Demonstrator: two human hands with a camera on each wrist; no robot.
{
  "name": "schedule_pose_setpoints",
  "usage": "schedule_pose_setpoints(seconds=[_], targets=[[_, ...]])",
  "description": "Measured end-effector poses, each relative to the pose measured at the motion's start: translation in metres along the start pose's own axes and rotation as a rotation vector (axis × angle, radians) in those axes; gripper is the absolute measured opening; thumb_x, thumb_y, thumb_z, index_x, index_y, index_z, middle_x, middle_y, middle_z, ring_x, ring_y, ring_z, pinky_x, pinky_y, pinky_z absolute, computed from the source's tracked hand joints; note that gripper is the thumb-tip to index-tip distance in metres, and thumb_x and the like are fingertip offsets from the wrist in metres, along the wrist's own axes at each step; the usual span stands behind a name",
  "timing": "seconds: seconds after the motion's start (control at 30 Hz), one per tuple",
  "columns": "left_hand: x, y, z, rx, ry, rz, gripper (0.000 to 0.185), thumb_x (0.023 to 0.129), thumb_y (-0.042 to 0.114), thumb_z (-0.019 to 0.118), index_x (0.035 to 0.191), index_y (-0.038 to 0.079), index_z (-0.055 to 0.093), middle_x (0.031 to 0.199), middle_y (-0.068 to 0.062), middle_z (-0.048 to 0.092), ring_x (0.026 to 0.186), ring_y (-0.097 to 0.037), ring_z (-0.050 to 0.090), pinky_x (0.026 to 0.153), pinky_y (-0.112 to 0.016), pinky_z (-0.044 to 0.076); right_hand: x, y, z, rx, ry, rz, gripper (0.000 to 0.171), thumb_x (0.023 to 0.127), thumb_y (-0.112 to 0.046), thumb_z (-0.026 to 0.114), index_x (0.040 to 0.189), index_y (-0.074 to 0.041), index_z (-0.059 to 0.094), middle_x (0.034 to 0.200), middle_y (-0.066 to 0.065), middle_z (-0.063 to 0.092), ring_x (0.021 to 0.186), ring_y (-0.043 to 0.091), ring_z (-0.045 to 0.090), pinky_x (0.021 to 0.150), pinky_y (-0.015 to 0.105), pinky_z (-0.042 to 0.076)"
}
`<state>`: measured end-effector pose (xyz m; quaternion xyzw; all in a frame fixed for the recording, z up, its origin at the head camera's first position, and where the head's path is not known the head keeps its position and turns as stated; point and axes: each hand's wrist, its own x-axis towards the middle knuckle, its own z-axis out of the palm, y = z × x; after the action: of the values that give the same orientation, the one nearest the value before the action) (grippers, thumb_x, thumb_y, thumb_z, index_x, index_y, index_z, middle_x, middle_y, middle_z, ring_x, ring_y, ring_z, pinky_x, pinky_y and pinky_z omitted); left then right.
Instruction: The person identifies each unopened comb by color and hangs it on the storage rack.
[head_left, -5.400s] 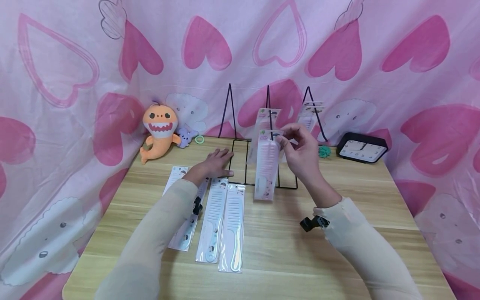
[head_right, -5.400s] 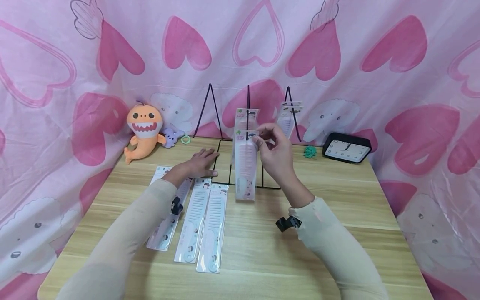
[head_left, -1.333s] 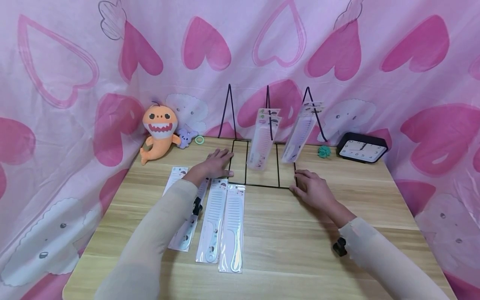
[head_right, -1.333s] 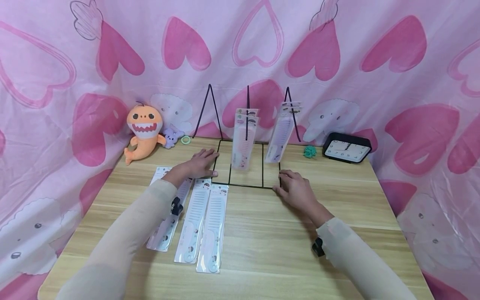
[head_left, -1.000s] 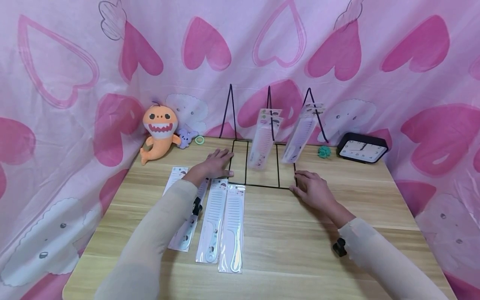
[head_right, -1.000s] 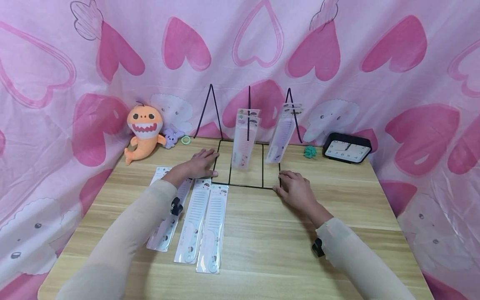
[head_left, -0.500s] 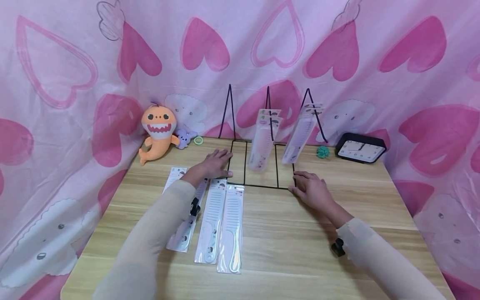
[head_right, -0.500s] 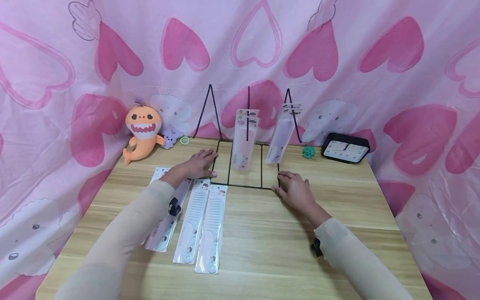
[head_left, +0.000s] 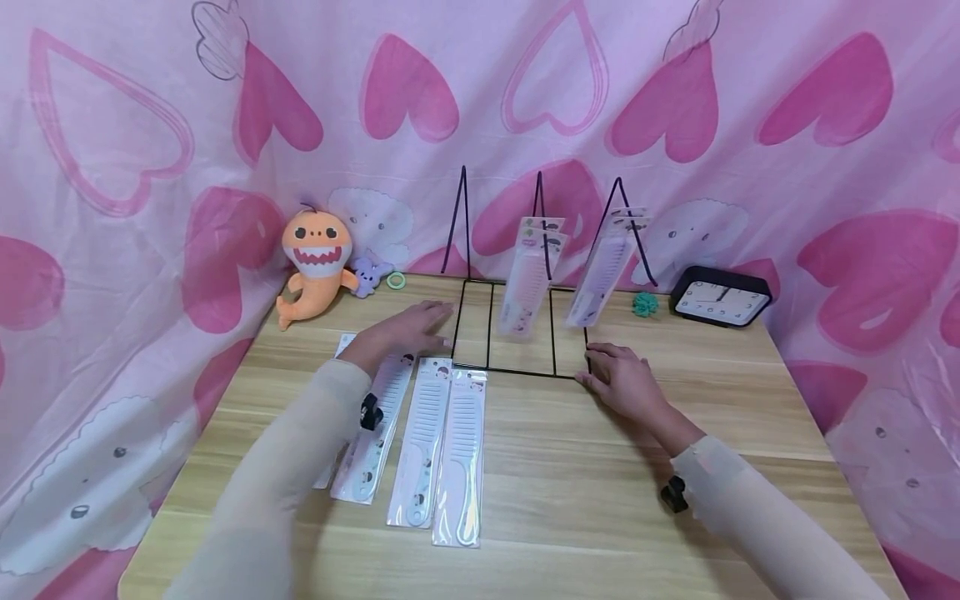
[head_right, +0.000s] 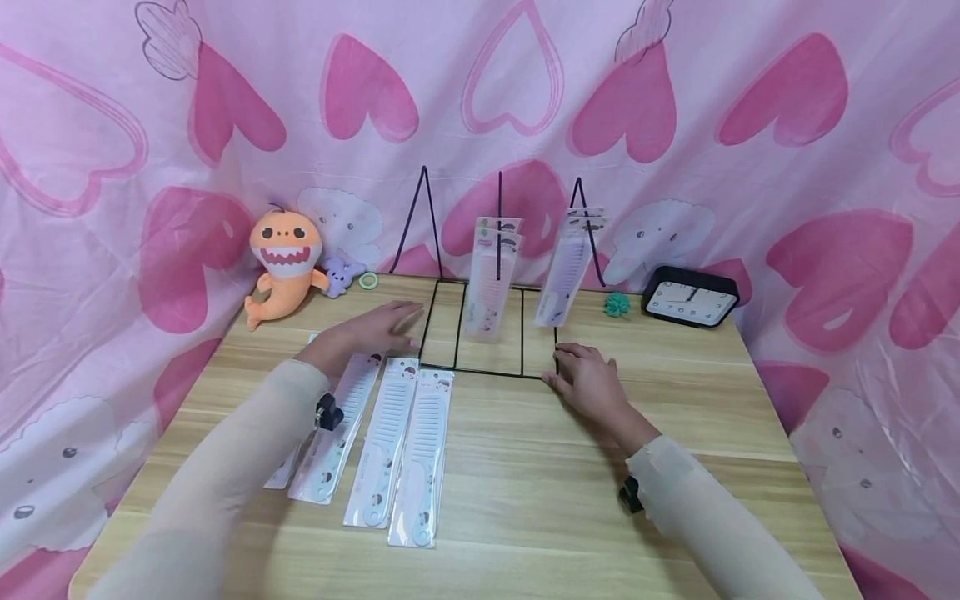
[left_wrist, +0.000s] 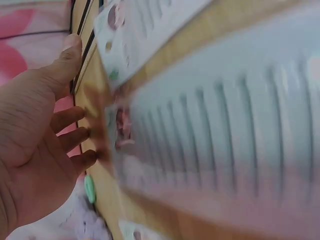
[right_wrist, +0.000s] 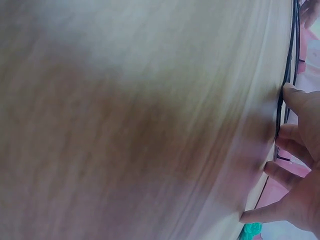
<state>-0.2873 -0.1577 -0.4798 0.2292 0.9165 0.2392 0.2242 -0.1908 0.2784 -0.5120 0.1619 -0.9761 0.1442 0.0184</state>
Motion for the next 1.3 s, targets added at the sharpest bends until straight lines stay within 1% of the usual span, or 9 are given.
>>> schedule_pose_setpoints(seconds=[0.13,0.33,0.43,0.6,0.7,0.83,1.0,1.17,1.3], targets=[[-0.013,-0.015,-0.010,-0.010,0.010,-0.066,0.087,0.109,0.042,0.070,0.178,0.021,0.022,0.185,-0.021,0.017,0.171,-0.048,0.018,0.138,-0.069,0.021,0.001,0.000,0.001,-0.007,-0.010,0.006,0.055,0.108,-0.042,0.073,0.149,-0.005,0.069,0.159,0.014,0.063,0.144,0.047,0.060,0.105,0.094,0.042],[-0.038,-0.038,-0.025,0.045,0.012,-0.144,0.080,0.109,0.037,0.072,0.176,0.019,0.032,0.181,-0.023,0.026,0.168,-0.049,0.027,0.135,-0.071,0.027,0.001,0.000,0.000,-0.005,-0.022,0.018,0.056,0.108,-0.041,0.072,0.150,-0.004,0.068,0.160,0.014,0.062,0.145,0.047,0.058,0.107,0.094,0.041],[-0.050,-0.048,-0.028,0.043,0.011,-0.187,0.077,0.108,0.035,0.073,0.174,0.017,0.037,0.179,-0.023,0.030,0.166,-0.049,0.030,0.134,-0.071,0.029,0.000,-0.001,0.000,-0.005,-0.020,0.014,0.055,0.108,-0.041,0.072,0.149,-0.004,0.068,0.160,0.013,0.062,0.145,0.047,0.058,0.107,0.094,0.041],[-0.066,-0.059,-0.030,-0.002,0.023,-0.247,0.074,0.106,0.034,0.077,0.171,0.018,0.044,0.179,-0.021,0.031,0.166,-0.049,0.029,0.133,-0.073,0.029,0.000,0.000,-0.001,-0.002,-0.021,0.008,0.055,0.109,-0.040,0.072,0.149,-0.003,0.068,0.160,0.015,0.062,0.145,0.048,0.058,0.107,0.093,0.042],[-0.073,-0.063,-0.030,0.007,0.035,-0.252,0.074,0.105,0.035,0.077,0.170,0.017,0.045,0.179,-0.021,0.031,0.165,-0.049,0.030,0.133,-0.072,0.031,0.000,0.000,-0.001,0.003,-0.024,0.008,0.055,0.108,-0.040,0.072,0.149,-0.003,0.068,0.159,0.016,0.062,0.145,0.048,0.058,0.106,0.093,0.042],[-0.081,-0.066,-0.029,0.044,0.044,-0.235,0.074,0.105,0.036,0.077,0.169,0.014,0.047,0.177,-0.023,0.033,0.162,-0.050,0.034,0.132,-0.071,0.034,0.000,0.000,-0.002,0.011,-0.032,0.009,0.055,0.109,-0.040,0.072,0.149,-0.003,0.068,0.159,0.016,0.062,0.145,0.047,0.058,0.107,0.093,0.042],[-0.089,-0.070,-0.030,0.053,0.052,-0.234,0.075,0.103,0.038,0.079,0.167,0.012,0.049,0.177,-0.025,0.033,0.162,-0.051,0.034,0.132,-0.072,0.033,0.000,0.000,-0.002,0.021,-0.033,0.016,0.055,0.108,-0.040,0.073,0.149,-0.004,0.068,0.159,0.015,0.062,0.145,0.047,0.059,0.107,0.093,0.041],[-0.093,-0.073,-0.030,0.048,0.052,-0.251,0.080,0.099,0.041,0.084,0.166,0.014,0.051,0.177,-0.024,0.032,0.163,-0.051,0.032,0.132,-0.074,0.030,0.000,0.001,-0.001,0.015,-0.026,0.017,0.055,0.108,-0.040,0.073,0.150,-0.004,0.067,0.159,0.015,0.062,0.144,0.047,0.059,0.107,0.093,0.041],[-0.093,-0.074,-0.028,0.051,0.052,-0.263,0.082,0.097,0.041,0.086,0.166,0.015,0.051,0.178,-0.022,0.031,0.164,-0.051,0.030,0.132,-0.075,0.029,-0.001,0.002,0.000,0.015,-0.011,-0.002,0.054,0.108,-0.039,0.073,0.149,-0.004,0.068,0.158,0.015,0.062,0.142,0.048,0.059,0.105,0.092,0.044]])
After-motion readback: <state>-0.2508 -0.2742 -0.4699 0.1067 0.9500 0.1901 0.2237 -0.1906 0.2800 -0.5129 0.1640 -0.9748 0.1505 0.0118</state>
